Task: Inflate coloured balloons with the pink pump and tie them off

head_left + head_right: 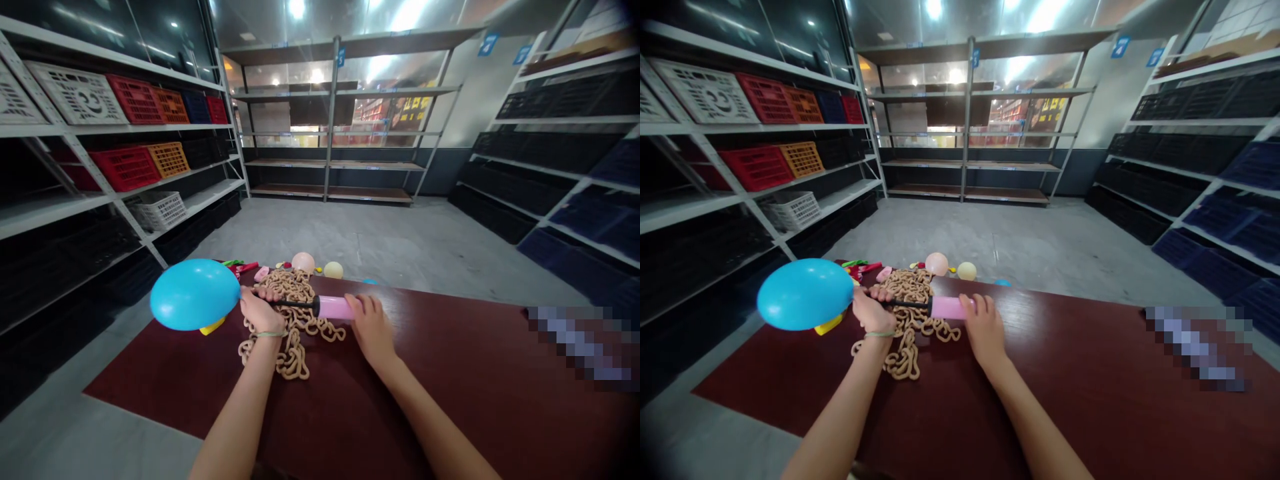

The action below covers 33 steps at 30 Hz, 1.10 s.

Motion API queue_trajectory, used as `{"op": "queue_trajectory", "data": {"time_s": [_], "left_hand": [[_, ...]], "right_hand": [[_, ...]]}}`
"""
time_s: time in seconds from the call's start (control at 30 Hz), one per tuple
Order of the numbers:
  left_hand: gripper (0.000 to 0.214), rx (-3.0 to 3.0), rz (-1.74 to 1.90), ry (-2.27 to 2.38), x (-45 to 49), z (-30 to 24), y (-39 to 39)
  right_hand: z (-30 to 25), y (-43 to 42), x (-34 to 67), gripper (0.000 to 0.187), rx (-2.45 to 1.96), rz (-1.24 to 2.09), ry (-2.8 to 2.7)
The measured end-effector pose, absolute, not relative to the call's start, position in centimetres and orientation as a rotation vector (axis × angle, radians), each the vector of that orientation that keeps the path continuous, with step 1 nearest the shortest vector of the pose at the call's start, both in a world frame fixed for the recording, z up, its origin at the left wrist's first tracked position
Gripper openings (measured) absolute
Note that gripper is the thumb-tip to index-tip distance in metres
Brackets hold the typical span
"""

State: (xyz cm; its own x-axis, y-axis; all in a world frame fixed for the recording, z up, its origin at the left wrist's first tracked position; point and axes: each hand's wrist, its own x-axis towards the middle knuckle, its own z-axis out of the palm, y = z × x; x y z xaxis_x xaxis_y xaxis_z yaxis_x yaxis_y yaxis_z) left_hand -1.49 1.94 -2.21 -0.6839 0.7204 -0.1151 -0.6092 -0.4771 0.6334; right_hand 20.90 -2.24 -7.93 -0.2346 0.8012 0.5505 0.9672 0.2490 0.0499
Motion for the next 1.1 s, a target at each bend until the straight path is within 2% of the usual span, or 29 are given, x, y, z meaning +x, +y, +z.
{"op": "queue_trajectory", "data": {"time_s": [0.23, 0.53, 0.67, 0.87, 1.1], "left_hand": [[0.026, 0.294, 2.057, 0.87, 2.3, -3.6, 1.2], [0.028, 0.229, 2.009, 0.749, 1.9, -4.2, 1.5], [0.021, 0.239, 2.078, 0.757, 2.1, -3.6, 1.3], [0.011, 0.18, 2.205, 0.862, -1.1, -2.2, 2.0], [0.017, 0.111, 2.263, 0.959, -3.4, -1.8, 1.9]], "right_hand": [[-8.5, -3.3, 18.1, 0.047, -1.586, -0.428, -2.134], [-8.2, -3.6, 18.0, 0.048, -1.671, -0.322, -2.157], [-8.0, -3.4, 18.5, 0.047, -1.629, -0.336, -2.176], [-7.1, -2.0, 22.4, 0.044, -1.573, -0.576, -2.22], [-7.1, -3.2, 20.1, 0.042, -1.648, -0.449, -2.268]]}}
